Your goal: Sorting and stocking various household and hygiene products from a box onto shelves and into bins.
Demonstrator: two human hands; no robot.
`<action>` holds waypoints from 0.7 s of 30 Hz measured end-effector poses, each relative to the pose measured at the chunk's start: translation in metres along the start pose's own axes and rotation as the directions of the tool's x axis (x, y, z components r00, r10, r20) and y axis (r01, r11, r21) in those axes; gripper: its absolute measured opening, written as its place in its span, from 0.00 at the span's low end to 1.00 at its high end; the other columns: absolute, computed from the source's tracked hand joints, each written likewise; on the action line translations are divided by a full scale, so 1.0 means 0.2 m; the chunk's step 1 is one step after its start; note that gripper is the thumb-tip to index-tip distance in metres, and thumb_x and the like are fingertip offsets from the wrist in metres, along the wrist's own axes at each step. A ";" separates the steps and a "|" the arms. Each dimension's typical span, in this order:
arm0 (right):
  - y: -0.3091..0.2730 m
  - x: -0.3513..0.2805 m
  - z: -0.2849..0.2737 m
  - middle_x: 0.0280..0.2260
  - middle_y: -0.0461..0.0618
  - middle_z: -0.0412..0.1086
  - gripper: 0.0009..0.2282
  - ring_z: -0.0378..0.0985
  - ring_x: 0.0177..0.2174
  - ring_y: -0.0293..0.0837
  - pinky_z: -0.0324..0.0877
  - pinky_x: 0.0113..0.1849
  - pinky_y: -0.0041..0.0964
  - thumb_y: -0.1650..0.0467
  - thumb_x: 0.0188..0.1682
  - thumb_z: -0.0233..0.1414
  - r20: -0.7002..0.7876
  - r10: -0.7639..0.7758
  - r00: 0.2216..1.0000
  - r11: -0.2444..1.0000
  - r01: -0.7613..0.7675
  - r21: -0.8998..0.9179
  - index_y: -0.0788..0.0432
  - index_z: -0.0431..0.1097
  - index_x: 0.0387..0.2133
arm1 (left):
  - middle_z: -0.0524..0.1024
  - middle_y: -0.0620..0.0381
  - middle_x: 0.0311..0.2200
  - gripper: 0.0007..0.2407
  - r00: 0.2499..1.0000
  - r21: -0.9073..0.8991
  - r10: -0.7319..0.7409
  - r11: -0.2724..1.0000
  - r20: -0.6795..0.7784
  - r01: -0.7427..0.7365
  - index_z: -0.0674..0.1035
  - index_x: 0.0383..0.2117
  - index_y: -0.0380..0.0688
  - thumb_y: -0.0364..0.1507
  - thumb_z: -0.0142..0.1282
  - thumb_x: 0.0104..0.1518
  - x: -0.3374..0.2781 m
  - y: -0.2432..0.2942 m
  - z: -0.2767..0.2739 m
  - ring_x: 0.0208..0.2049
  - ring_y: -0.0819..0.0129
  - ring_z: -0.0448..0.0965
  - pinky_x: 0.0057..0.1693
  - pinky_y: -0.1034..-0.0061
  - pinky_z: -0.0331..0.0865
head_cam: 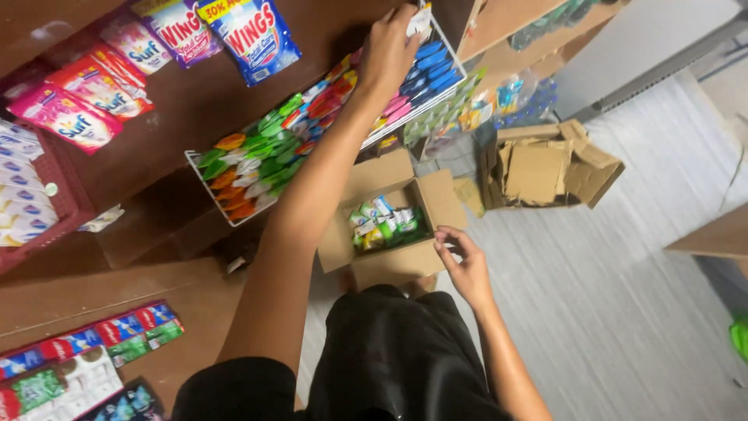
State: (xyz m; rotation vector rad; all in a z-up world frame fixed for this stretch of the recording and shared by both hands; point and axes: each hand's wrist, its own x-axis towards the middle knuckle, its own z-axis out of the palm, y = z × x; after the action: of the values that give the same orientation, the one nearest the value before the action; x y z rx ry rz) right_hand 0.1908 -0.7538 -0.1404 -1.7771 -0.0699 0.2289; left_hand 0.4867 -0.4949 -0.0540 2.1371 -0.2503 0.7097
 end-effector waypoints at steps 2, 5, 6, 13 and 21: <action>0.01 0.02 -0.10 0.43 0.48 0.78 0.13 0.79 0.42 0.37 0.75 0.44 0.33 0.74 0.52 0.57 0.030 -0.009 1.000 1.000 0.009 0.002 0.63 0.72 0.50 | 0.80 0.41 0.43 0.12 0.999 0.157 -0.006 0.988 0.037 0.000 0.78 0.43 0.38 0.20 0.63 0.53 0.08 -0.08 0.15 0.44 0.40 0.80 0.49 0.58 0.74; 0.06 0.03 -0.21 0.43 0.48 0.78 0.14 0.79 0.42 0.36 0.75 0.44 0.32 0.74 0.51 0.57 0.068 0.009 0.998 1.000 -0.009 0.003 0.63 0.72 0.50 | 0.82 0.45 0.38 0.12 0.976 0.417 -0.169 0.904 0.136 0.099 0.79 0.41 0.41 0.22 0.62 0.51 0.13 -0.15 0.29 0.41 0.44 0.81 0.54 0.49 0.66; 0.06 0.05 -0.25 0.43 0.48 0.78 0.14 0.79 0.42 0.36 0.75 0.44 0.32 0.74 0.51 0.57 0.078 0.002 0.997 1.000 -0.002 0.003 0.63 0.72 0.50 | 0.82 0.45 0.38 0.12 0.977 0.423 -0.171 0.900 0.126 0.103 0.79 0.41 0.41 0.22 0.62 0.51 0.14 -0.19 0.33 0.41 0.44 0.81 0.54 0.49 0.66; 0.11 0.09 -0.35 0.41 0.48 0.78 0.14 0.79 0.40 0.37 0.74 0.42 0.31 0.74 0.50 0.57 0.198 0.060 0.978 0.998 -0.060 -0.005 0.62 0.73 0.50 | 0.81 0.40 0.33 0.12 0.863 0.645 -0.377 0.760 0.335 0.082 0.81 0.41 0.45 0.18 0.53 0.53 0.11 -0.40 0.45 0.42 0.46 0.82 0.65 0.42 0.51; 0.19 0.13 -0.29 0.42 0.47 0.78 0.14 0.79 0.40 0.35 0.74 0.40 0.30 0.74 0.50 0.58 0.302 0.058 0.952 0.998 -0.056 -0.014 0.62 0.72 0.50 | 0.80 0.37 0.38 0.17 0.870 0.488 -0.350 0.860 0.347 0.151 0.80 0.47 0.45 0.15 0.51 0.53 0.10 -0.52 0.45 0.43 0.42 0.81 0.53 0.52 0.72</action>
State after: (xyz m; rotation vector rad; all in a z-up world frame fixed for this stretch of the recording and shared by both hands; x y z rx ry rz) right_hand 0.2252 -0.8127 -0.1680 -1.7387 -0.2390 0.5426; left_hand 0.5811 -0.4986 -0.1556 2.6968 -0.0201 0.1313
